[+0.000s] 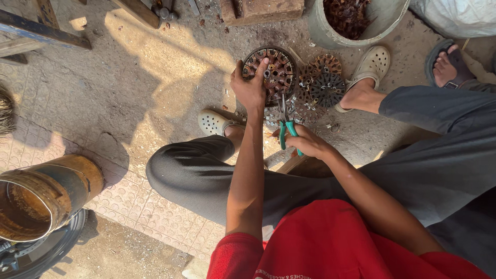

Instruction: The person sits on the ground and uses pliers to pull small metal pieces from a circular metal object. The removed pieces fall onto the ground. The person continues this process for the duration of the clip.

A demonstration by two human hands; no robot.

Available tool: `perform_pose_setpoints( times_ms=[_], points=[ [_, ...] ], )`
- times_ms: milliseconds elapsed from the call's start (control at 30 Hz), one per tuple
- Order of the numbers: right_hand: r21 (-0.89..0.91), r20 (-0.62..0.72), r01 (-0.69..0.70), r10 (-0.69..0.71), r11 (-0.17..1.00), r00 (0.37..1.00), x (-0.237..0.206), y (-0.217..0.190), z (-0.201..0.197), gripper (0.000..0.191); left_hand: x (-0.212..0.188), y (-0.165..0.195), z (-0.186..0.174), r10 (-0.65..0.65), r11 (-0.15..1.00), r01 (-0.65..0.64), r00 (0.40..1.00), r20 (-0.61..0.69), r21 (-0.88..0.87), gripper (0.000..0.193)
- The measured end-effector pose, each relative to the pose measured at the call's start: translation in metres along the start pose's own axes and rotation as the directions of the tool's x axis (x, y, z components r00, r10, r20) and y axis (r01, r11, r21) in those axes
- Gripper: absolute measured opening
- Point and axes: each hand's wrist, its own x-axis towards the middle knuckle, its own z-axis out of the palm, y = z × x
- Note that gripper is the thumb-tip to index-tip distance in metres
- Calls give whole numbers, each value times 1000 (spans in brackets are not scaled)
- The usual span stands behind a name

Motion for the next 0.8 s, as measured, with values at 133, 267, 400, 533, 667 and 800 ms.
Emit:
perform_pose_setpoints(
  times_ms=[133, 267, 400, 533, 667, 800],
  points=[
    [-628, -258, -36, -164, 777, 952, 3, -8, 7, 54, 1, -3, 2, -27, 998, 28, 999, 21, -59, 97],
    [-852, -393, -158, -409, 499, 824, 6, -16, 8, 87, 2, -4, 4, -18, 999, 18, 1000, 5, -38, 95],
    [-875, -393, -186, -433, 447, 811, 11, -12, 6, 73, 3, -5, 6, -6, 996, 6, 1000, 0, -84, 95],
    [-113, -162, -62, 43, 992, 986, 15, 1, 1, 43, 2, -6, 6, 1, 993, -1, 1000, 0, -118, 94],
    [860, 378, -216, -293, 462, 878, 10, 10, -3, 33, 1, -1, 6, -18, 996, 17, 1000, -5, -91, 93],
    [866, 372, -224, -274, 448, 887, 5, 9, 1, 38, -1, 3, 2, -42, 988, 41, 999, -4, -150, 93]
  ],
)
